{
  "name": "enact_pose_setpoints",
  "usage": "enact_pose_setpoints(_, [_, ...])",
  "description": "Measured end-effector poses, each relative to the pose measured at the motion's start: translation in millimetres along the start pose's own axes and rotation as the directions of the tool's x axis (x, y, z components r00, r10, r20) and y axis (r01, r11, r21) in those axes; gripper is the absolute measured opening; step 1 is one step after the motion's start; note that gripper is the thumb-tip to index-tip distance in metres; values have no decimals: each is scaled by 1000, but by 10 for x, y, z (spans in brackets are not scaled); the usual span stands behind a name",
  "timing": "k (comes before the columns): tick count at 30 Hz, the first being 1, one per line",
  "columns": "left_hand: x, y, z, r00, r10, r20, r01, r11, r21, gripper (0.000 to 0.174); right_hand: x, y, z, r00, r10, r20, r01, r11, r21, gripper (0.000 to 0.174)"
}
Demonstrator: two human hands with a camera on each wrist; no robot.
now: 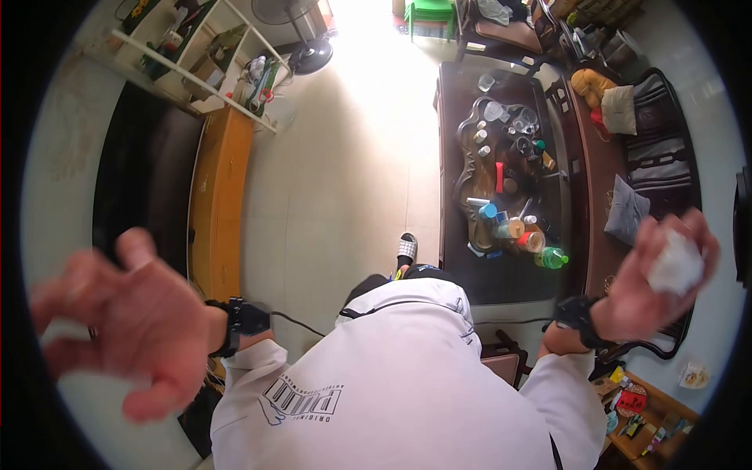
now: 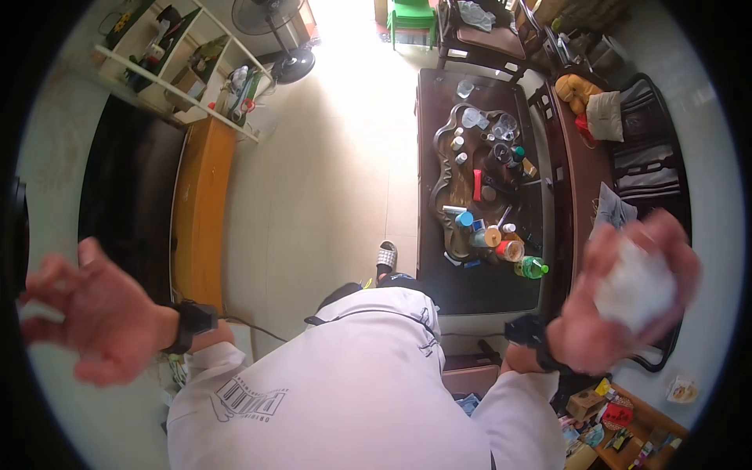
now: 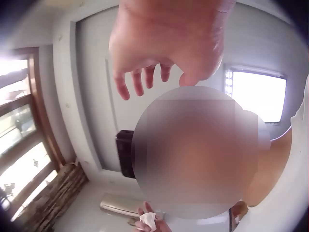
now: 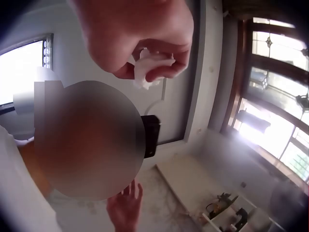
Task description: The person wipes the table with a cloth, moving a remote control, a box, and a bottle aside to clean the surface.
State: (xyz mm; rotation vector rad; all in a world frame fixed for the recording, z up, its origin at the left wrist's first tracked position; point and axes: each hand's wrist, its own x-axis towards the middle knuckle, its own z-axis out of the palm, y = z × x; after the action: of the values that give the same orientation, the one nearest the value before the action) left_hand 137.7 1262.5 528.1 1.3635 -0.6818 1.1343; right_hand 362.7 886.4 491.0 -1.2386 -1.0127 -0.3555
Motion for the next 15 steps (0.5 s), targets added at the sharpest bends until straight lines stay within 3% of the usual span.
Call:
enact_pose_setpoints(2, [376, -57, -16, 998, 60, -23, -62, 994, -93, 67, 211, -156, 280, 928, -148, -341, 110, 986, -127, 62])
enact_pose_setpoints(4, [804, -205, 33, 979, 128, 157, -141, 987, 77, 66, 301, -385, 35, 974, -147, -174, 118, 979, -167, 60])
enact_pose_setpoints(5, [982, -323, 65, 965, 147, 217, -176, 977, 121, 67, 428, -458, -109, 991, -103, 89, 110, 990, -87, 59])
enact_pose_setpoints(6, [1087, -416, 61, 954, 178, 240, -208, 972, 107, 67, 554, -530, -253, 937, -51, 346, 62, 998, -22, 57])
enact_pose_setpoints(7, [1125, -568, -9, 952, 184, 244, -210, 974, 86, 67, 693, -547, -192, 912, -110, 396, 64, 990, 127, 58])
enact_pose_setpoints(9, [1233, -825, -184, 947, 198, 254, -209, 978, 19, 67, 924, -605, 7, 892, -162, 421, 60, 967, 246, 60])
enact_pose_setpoints(13, [1411, -1295, -695, 945, 219, 241, -198, 974, -108, 66, 1429, -643, 1087, 947, 14, 319, 13, 997, -82, 14])
enact_pose_setpoints(15, [1492, -1420, -1013, 939, 230, 255, -199, 970, -144, 66, 1580, -437, 1480, 952, -5, 306, 36, 995, -95, 16])
